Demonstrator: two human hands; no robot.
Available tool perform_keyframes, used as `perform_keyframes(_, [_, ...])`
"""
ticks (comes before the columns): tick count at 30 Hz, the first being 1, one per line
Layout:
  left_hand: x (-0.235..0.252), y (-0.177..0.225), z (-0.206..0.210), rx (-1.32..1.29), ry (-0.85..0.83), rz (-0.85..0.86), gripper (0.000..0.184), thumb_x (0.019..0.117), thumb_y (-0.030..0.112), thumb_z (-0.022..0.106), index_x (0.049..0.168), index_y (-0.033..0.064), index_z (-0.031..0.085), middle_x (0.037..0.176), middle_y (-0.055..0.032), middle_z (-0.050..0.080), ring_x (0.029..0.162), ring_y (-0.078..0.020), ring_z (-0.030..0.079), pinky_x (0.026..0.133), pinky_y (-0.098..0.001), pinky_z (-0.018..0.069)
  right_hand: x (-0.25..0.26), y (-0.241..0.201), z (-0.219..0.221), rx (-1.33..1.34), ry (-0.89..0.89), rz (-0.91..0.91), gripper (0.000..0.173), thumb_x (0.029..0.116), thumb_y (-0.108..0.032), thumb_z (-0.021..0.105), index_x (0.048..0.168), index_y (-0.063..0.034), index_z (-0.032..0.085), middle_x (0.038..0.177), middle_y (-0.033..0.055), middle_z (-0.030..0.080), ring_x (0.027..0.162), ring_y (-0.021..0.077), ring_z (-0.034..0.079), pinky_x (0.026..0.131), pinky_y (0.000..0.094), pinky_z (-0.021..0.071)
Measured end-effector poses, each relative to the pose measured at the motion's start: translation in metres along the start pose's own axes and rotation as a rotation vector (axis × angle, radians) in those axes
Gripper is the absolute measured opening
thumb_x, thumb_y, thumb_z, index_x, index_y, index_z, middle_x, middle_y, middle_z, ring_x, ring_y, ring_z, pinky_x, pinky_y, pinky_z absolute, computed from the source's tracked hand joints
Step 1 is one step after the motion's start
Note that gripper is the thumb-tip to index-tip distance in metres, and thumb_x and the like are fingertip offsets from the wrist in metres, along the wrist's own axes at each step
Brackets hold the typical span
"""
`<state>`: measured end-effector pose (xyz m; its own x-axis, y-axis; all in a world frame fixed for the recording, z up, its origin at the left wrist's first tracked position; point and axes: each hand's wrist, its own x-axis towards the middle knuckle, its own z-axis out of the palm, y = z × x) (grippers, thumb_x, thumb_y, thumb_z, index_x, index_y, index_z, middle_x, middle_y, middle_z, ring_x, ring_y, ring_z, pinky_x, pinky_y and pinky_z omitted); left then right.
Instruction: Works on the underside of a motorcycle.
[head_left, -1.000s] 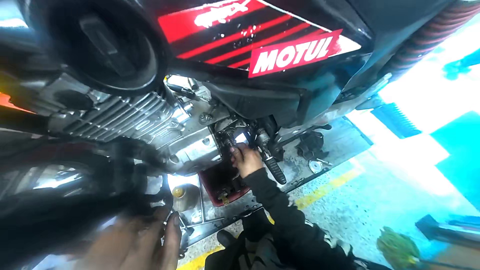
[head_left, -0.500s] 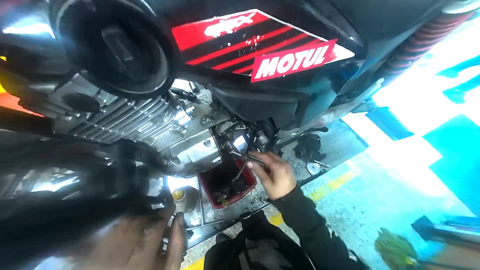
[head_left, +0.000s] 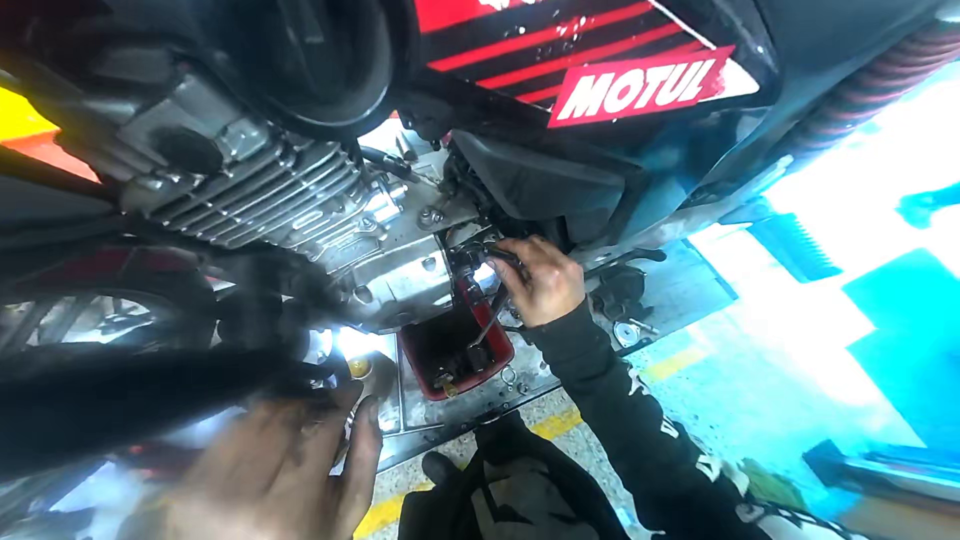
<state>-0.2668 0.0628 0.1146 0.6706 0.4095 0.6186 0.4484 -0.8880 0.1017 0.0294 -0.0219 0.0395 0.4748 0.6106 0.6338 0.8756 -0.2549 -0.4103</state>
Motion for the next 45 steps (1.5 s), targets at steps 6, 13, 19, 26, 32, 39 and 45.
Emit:
perform_keyframes(6, [0.000,-0.002,0.001,-0.009,0.003,0.016,0.033,0.0976,0.032,0.060,0.089,0.0064,0.078,0.069,-0.0115,0.067,0.064,-0.0241,0.062,0.059,-0.0393,0.0461,0.000,0.002,0.002,-0.066,0.003,-0.021,0.027,0.0963,-0.030,0.069,0.105,-0.0062,0.079,0.093,0.0146,0.075,0.081,0.0297,0.074,0.066,0.0466,0.0598])
perform_keyframes(13, [0.000,0.000,0.000,0.006,-0.028,0.023,0.034,0.0979,0.034,0.060,0.089,0.0068,0.078,0.070,-0.0110,0.067,0.065,-0.0261,0.063,0.059,-0.0410,0.0464,-0.003,-0.025,0.014,-0.355,-0.018,-0.025,0.024,0.0954,-0.030,0.066,0.103,-0.0131,0.081,0.083,0.0095,0.075,0.063,0.0302,0.070,0.048,0.0496,0.0510])
perform_keyframes(19, [0.000,0.000,-0.001,-0.001,-0.044,0.011,0.036,0.0984,0.035,0.058,0.090,0.0071,0.079,0.072,-0.0116,0.069,0.067,-0.0283,0.065,0.059,-0.0434,0.0471,0.035,-0.040,-0.001,-0.428,-0.290,-0.025,0.029,0.0978,-0.032,0.061,0.091,-0.0084,0.075,0.078,0.0156,0.072,0.068,0.0394,0.071,0.054,0.0581,0.0512])
perform_keyframes(26, [-0.001,-0.002,0.000,-0.035,0.010,0.016,0.036,0.0981,0.035,0.058,0.092,0.0067,0.080,0.073,-0.0127,0.069,0.066,-0.0299,0.064,0.058,-0.0445,0.0468,0.067,-0.057,-0.022,-0.510,-0.707,-0.036,0.038,0.1040,-0.037,0.053,0.102,-0.0032,0.071,0.091,0.0243,0.071,0.088,0.0480,0.070,0.070,0.0653,0.0512])
perform_keyframes(32, [-0.001,-0.006,-0.003,-0.106,0.019,0.001,0.035,0.0979,0.034,0.059,0.093,0.0074,0.080,0.076,-0.0109,0.071,0.069,-0.0263,0.066,0.059,-0.0421,0.0493,0.080,-0.067,-0.023,-0.531,-0.790,0.072,0.037,0.1031,-0.037,0.053,0.106,-0.0045,0.072,0.103,0.0251,0.071,0.102,0.0487,0.067,0.080,0.0672,0.0502])
perform_keyframes(39, [0.000,-0.008,-0.005,-0.156,0.029,-0.039,0.034,0.0975,0.033,0.059,0.092,0.0062,0.079,0.071,-0.0077,0.067,0.061,-0.0211,0.061,0.055,-0.0392,0.0464,-0.010,-0.035,-0.020,-0.078,-1.160,0.145,0.033,0.0970,-0.035,0.066,0.088,-0.0047,0.074,0.085,0.0167,0.071,0.086,0.0365,0.070,0.078,0.0652,0.0530])
perform_keyframes(45, [0.000,0.001,0.002,0.019,0.125,-0.057,0.035,0.0972,0.031,0.059,0.091,0.0036,0.079,0.073,-0.0150,0.069,0.064,-0.0302,0.064,0.058,-0.0459,0.0481,-0.102,0.001,-0.112,0.372,-0.553,0.614,0.025,0.1044,-0.022,0.055,0.114,-0.0072,0.073,0.085,-0.0004,0.071,0.062,0.0058,0.058,0.061,0.0286,0.0517])
